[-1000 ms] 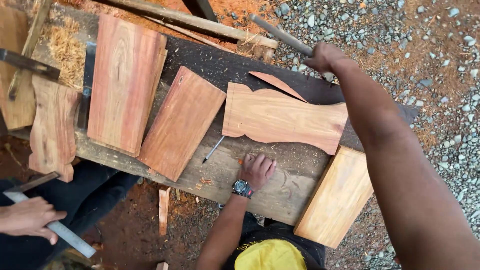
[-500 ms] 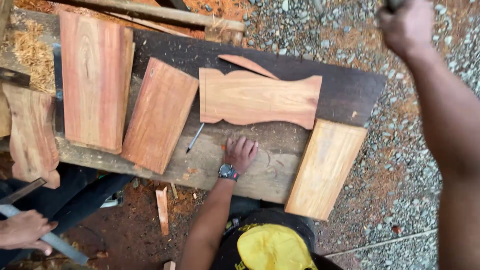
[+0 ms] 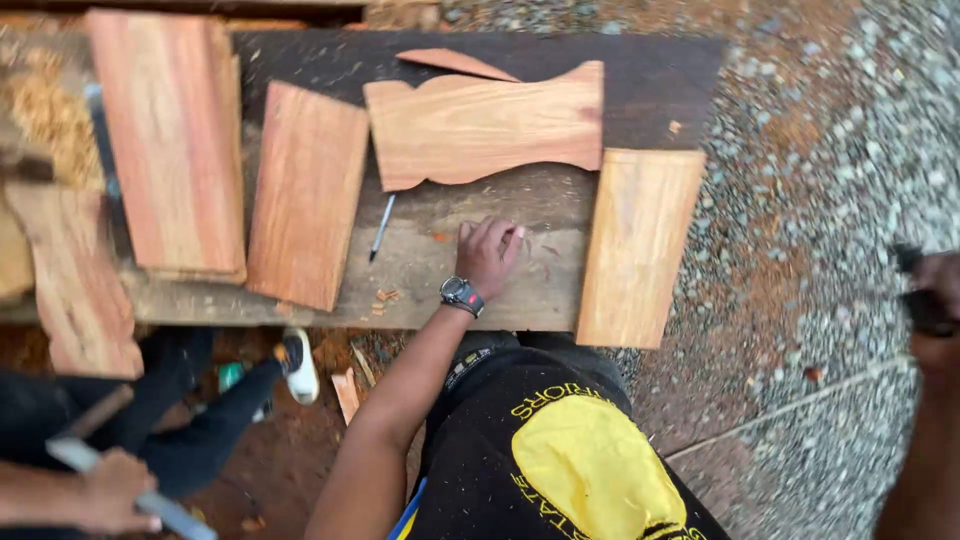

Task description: The person marks a piece of wood with a pen, then uses a hand saw to cut along the marked line. The person holds the wood steady with one hand while sawing with the other, creating wood shavings.

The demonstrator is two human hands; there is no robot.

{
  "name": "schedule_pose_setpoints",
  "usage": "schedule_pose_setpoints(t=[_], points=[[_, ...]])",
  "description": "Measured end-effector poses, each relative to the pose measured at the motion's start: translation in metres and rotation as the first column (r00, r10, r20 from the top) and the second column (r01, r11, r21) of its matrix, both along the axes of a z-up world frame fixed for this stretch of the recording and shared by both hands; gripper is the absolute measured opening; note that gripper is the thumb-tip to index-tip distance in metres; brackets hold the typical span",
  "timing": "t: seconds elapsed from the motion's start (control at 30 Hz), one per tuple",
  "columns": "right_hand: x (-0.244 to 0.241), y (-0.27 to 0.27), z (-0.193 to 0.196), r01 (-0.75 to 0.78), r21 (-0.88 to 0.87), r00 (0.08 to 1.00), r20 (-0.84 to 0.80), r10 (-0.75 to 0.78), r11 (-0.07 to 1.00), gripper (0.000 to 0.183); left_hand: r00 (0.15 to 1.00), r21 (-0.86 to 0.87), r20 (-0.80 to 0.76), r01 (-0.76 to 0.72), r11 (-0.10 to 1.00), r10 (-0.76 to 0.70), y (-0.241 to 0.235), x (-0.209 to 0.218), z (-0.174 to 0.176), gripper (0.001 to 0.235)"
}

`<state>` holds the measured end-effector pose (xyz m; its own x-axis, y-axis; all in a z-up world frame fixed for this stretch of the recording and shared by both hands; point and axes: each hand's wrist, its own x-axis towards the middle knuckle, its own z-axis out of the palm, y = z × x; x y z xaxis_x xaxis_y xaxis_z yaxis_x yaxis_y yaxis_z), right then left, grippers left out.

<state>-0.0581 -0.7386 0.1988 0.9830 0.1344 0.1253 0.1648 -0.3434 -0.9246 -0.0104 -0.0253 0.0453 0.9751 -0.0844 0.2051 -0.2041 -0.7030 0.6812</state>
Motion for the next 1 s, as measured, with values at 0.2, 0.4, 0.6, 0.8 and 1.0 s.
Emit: schedule_pose_setpoints(t=[0.2,0.4,0.6,0.8,1.0], points=[[-0.054,0.312,0.184,0.696,0.338,0.717,-0.294,-0.632,0.633,0.061,0.970,-0.089,0.053,0.242,0.966,-0.238,-0.128,0.079,0.004,0.025],[-0.116,0.361,0.195,0.741,0.516,0.642,-0.356,-0.679,0.429,0.045,0.920,0.183,-0.200,0.373,0.909,-0.337,-0.226,0.157,-0.017,0.070],[-0.136,0.370,0.202,0.733,0.614,0.603,-0.384,-0.700,0.294,0.044,0.955,0.282,-0.091,0.297,0.912,-0.283,-0.224,0.116,-0.024,0.074],[-0.149,0.356,0.189,0.688,0.725,0.582,-0.522,-0.624,0.035,0.042,0.865,0.317,-0.247,0.498,0.807,-0.437,-0.226,0.099,-0.015,0.079],[-0.132,0.348,0.187,0.740,0.672,0.526,-0.608,-0.595,-0.032,0.039,0.700,0.247,-0.024,0.696,0.675,-0.713,-0.247,0.123,-0.025,0.035]])
